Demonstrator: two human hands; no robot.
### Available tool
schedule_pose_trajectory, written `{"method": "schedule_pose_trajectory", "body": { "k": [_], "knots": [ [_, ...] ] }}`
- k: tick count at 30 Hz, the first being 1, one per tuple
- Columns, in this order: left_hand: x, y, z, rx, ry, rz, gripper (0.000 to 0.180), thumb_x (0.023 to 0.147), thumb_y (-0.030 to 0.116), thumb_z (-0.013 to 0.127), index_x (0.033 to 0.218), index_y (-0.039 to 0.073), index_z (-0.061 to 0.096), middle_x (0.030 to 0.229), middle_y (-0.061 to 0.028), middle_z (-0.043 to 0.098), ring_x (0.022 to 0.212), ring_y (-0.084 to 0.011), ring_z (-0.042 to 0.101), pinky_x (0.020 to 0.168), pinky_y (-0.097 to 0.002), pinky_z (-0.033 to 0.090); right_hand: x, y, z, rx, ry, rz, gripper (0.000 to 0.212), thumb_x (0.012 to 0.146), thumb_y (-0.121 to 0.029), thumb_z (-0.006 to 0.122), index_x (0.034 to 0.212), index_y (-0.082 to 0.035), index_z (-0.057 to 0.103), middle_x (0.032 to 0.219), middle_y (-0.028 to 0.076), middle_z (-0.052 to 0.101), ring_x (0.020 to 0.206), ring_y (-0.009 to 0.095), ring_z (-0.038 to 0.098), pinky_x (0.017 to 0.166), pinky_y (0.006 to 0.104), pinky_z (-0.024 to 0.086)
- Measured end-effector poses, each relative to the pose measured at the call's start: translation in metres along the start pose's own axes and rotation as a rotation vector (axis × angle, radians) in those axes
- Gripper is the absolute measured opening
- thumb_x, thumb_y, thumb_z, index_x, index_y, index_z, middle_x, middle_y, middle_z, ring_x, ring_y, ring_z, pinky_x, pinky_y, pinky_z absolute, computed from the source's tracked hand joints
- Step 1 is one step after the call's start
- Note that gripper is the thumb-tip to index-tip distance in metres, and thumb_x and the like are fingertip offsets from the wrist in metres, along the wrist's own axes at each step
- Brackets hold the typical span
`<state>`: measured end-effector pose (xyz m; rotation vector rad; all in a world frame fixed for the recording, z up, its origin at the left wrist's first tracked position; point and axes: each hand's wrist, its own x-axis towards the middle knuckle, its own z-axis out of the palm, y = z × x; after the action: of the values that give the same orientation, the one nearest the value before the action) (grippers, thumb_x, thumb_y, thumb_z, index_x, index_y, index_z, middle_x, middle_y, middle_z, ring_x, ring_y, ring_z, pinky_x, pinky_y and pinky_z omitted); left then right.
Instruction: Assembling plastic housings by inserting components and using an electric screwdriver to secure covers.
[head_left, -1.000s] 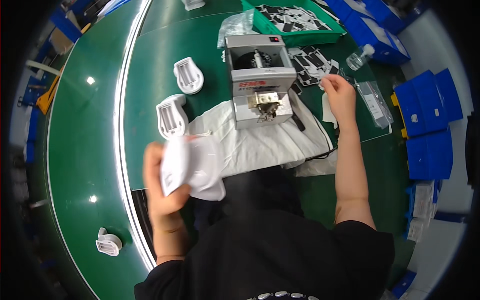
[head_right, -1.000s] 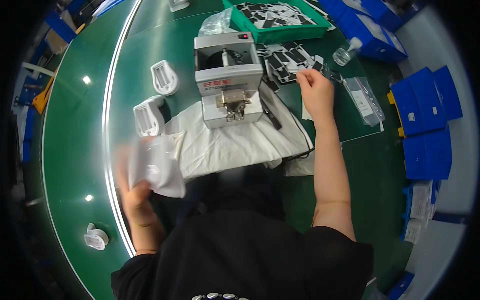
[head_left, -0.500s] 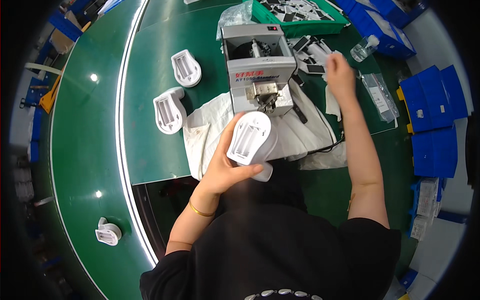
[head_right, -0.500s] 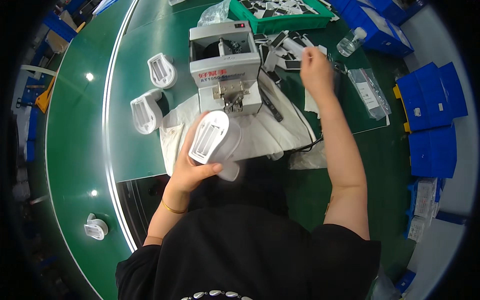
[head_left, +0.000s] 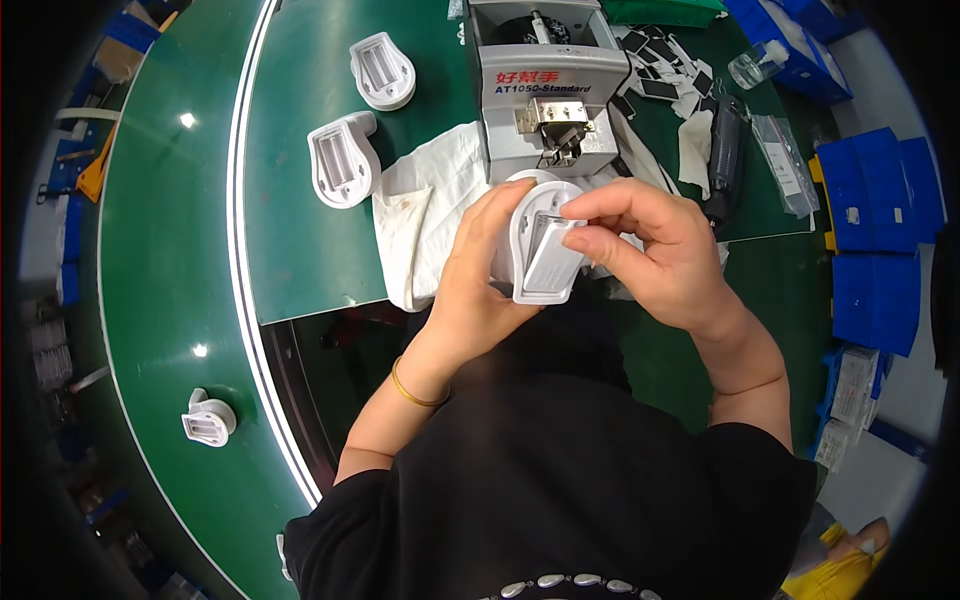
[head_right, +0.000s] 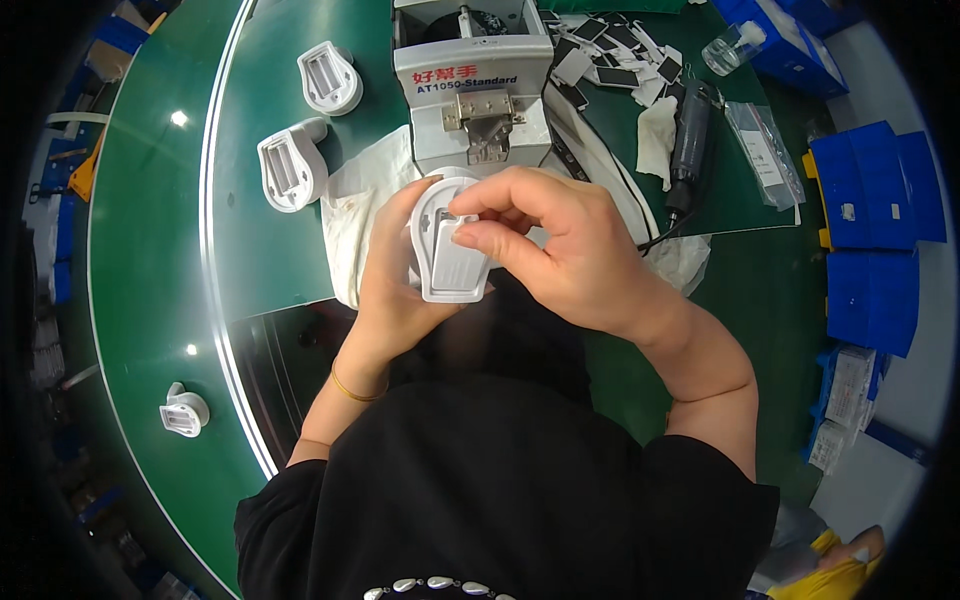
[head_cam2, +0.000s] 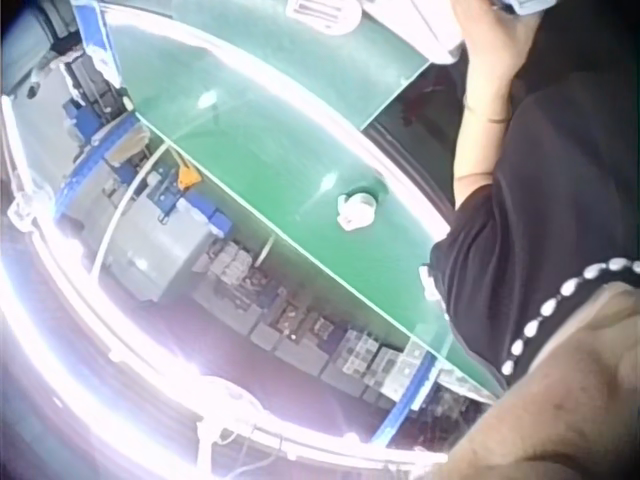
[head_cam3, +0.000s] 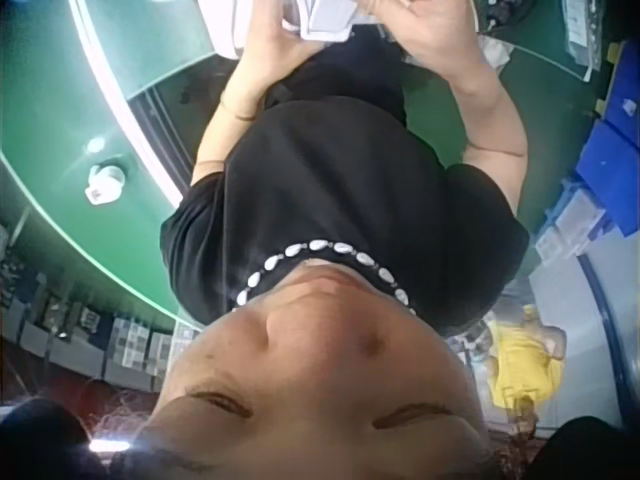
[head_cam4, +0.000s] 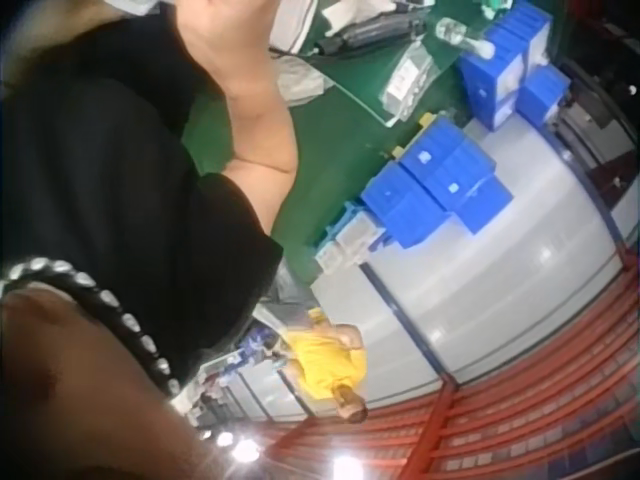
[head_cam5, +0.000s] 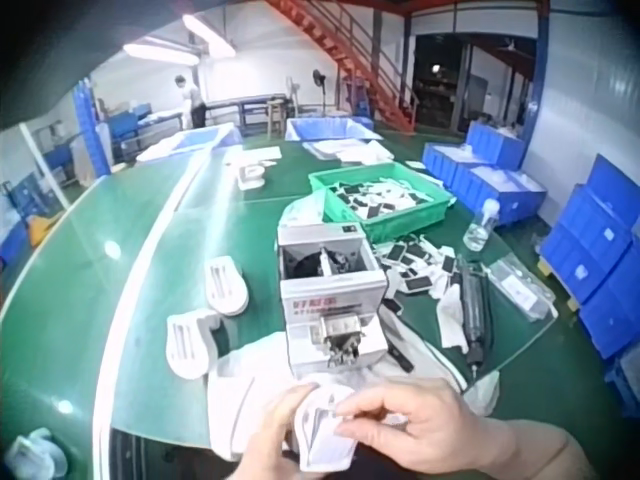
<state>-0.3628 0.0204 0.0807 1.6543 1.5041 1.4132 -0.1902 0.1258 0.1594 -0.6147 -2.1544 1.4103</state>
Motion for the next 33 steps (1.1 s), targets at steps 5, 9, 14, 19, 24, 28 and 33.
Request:
{"method": "schedule_pose_trajectory", "body": {
  "k": [5, 9, 14, 19, 24, 28, 33],
  "knots": [
    [-0.007, -0.005, 0.003, -0.030, -0.007, 0.050, 0.098, 0.065, 0.004, 0.089, 0.145, 0.003, 0.034, 0.141, -0.0157, 0.043, 0.130, -0.0284, 0.048, 0.107, -0.0392, 0.042, -0.002, 0.004, -0.007, -0.378, -0.065, -0.260, 0.025, 0.090, -0.002, 0.070, 0.114, 0.002, 0.067, 0.115, 0.008, 0.063, 0.105, 0.015, 0.062, 0.086, 0.0279, 0.052],
    [-0.001, 0.002, 0.002, -0.010, 0.061, 0.140, 0.103, 0.065, 0.010, 0.091, 0.148, 0.002, 0.031, 0.149, -0.0178, 0.037, 0.137, -0.0310, 0.041, 0.111, -0.0397, 0.036, -0.003, 0.017, 0.013, 0.067, 0.089, -0.062, 0.057, 0.092, -0.006, 0.066, 0.145, -0.001, 0.045, 0.133, 0.012, 0.054, 0.120, 0.020, 0.055, 0.101, 0.0321, 0.045],
    [-0.001, 0.012, -0.002, -0.388, -0.051, -0.066, 0.070, 0.090, 0.015, 0.069, 0.149, 0.003, 0.033, 0.154, -0.0250, 0.030, 0.140, -0.0356, 0.037, 0.115, -0.0418, 0.030, -0.011, 0.028, 0.016, 0.547, -0.010, 0.171, 0.071, 0.088, -0.005, 0.068, 0.149, 0.001, 0.033, 0.132, 0.016, 0.053, 0.121, 0.021, 0.053, 0.106, 0.0347, 0.041],
    [-0.003, 0.015, -0.003, -0.298, -0.108, -0.144, 0.063, 0.094, 0.010, 0.062, 0.148, -0.001, 0.032, 0.154, -0.0227, 0.032, 0.139, -0.0316, 0.039, 0.114, -0.0400, 0.031, -0.012, 0.031, 0.020, 0.390, 0.080, 0.054, 0.066, 0.087, -0.005, 0.069, 0.145, 0.002, 0.038, 0.127, 0.014, 0.056, 0.113, 0.019, 0.056, 0.102, 0.0329, 0.043],
    [0.008, 0.023, 0.007, -0.073, -0.082, 0.125, 0.103, 0.075, 0.015, 0.086, 0.153, 0.002, 0.020, 0.152, -0.0207, 0.034, 0.136, -0.0316, 0.043, 0.113, -0.0393, 0.034, -0.016, 0.033, 0.008, 0.420, 0.101, 0.222, 0.063, 0.087, -0.006, 0.072, 0.142, -0.001, 0.043, 0.121, 0.012, 0.059, 0.110, 0.017, 0.058, 0.098, 0.0316, 0.046],
    [-0.001, 0.014, 0.009, -0.208, -0.125, -0.052, 0.117, 0.064, 0.019, 0.094, 0.153, 0.005, 0.018, 0.153, -0.0210, 0.032, 0.134, -0.0314, 0.046, 0.109, -0.0407, 0.040, 0.005, 0.096, -0.082, -0.195, 0.498, 0.172, 0.055, 0.088, -0.017, 0.072, 0.137, -0.003, 0.051, 0.116, 0.013, 0.065, 0.100, 0.020, 0.065, 0.088, 0.0340, 0.052],
    [-0.007, 0.000, 0.012, -0.142, -0.033, -0.085, 0.136, 0.051, 0.030, 0.100, 0.153, 0.005, 0.013, 0.142, -0.0204, 0.043, 0.132, -0.0333, 0.047, 0.109, -0.0442, 0.038, 0.002, 0.165, -0.159, -1.145, 0.672, 0.805, 0.057, 0.078, -0.032, 0.076, 0.122, 0.002, 0.061, 0.104, 0.019, 0.067, 0.095, 0.037, 0.067, 0.088, 0.0402, 0.050]
  ]
}}
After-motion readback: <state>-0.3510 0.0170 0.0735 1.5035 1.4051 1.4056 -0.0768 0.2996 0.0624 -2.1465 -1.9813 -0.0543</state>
